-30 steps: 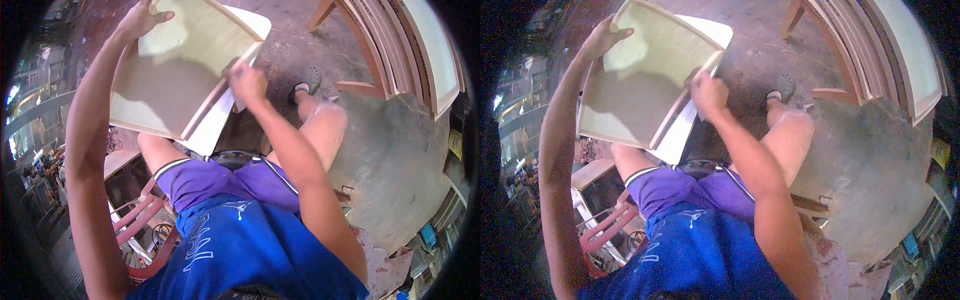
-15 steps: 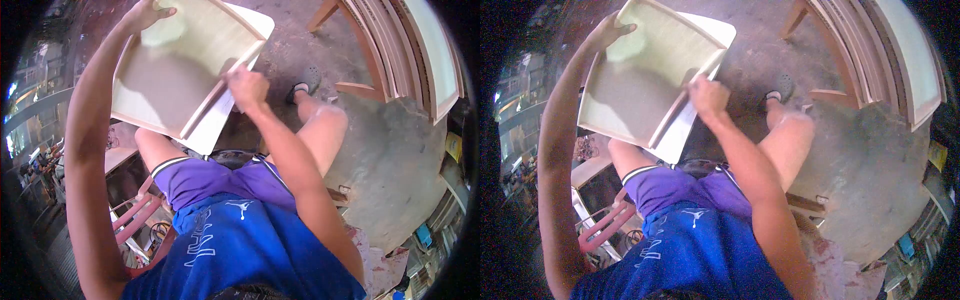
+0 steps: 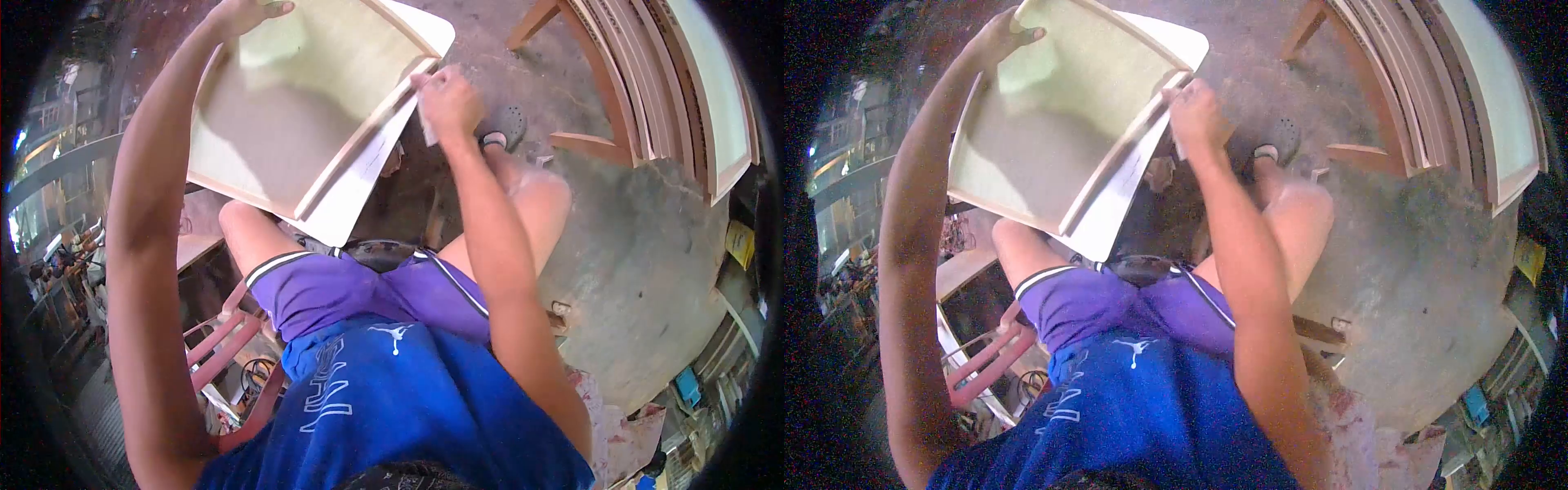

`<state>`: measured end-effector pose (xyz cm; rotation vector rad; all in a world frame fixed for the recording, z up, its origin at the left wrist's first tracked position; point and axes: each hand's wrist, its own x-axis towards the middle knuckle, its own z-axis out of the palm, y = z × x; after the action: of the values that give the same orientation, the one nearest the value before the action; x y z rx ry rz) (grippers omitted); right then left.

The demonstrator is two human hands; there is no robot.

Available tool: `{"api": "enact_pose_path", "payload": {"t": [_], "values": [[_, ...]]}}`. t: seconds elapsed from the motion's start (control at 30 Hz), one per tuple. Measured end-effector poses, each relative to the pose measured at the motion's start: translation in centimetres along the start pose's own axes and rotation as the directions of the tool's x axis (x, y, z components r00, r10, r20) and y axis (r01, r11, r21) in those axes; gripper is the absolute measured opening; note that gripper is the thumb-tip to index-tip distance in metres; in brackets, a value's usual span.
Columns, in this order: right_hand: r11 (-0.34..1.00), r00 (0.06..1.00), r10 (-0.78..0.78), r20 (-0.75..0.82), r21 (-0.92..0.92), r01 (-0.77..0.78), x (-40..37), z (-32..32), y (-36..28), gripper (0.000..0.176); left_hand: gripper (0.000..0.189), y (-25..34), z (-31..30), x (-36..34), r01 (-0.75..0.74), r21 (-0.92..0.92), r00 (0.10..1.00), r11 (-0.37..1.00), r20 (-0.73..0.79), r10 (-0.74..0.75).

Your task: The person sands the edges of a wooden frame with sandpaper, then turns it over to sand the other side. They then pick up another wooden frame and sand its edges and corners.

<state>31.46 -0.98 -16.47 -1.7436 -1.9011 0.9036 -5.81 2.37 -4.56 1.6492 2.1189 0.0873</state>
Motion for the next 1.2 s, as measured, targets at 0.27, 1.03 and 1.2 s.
{"api": "enact_pose_path", "payload": {"t": [0.27,1.03,1.2], "values": [[0.892,0.849,-0.438,0.297,0.026,0.451,-10.2,6.9,-1.8,0.039,0.073,-3.8,2.7,1.6,0.007,-0.245,0.998,0.969,0.060,0.008],[0.814,0.916,0.368,-0.158,0.531,-0.236,2.8,3.4,4.4,0.069,0.067,2.9,21.0,-2.5,0.304,-0.027,0.804,0.952,-0.528,-0.272],[0.839,0.938,0.319,-0.135,0.501,-0.213,1.0,4.9,1.3,0.092,0.068,3.3,21.0,-2.5,0.344,0.000,0.808,0.939,-0.509,-0.296]]}}
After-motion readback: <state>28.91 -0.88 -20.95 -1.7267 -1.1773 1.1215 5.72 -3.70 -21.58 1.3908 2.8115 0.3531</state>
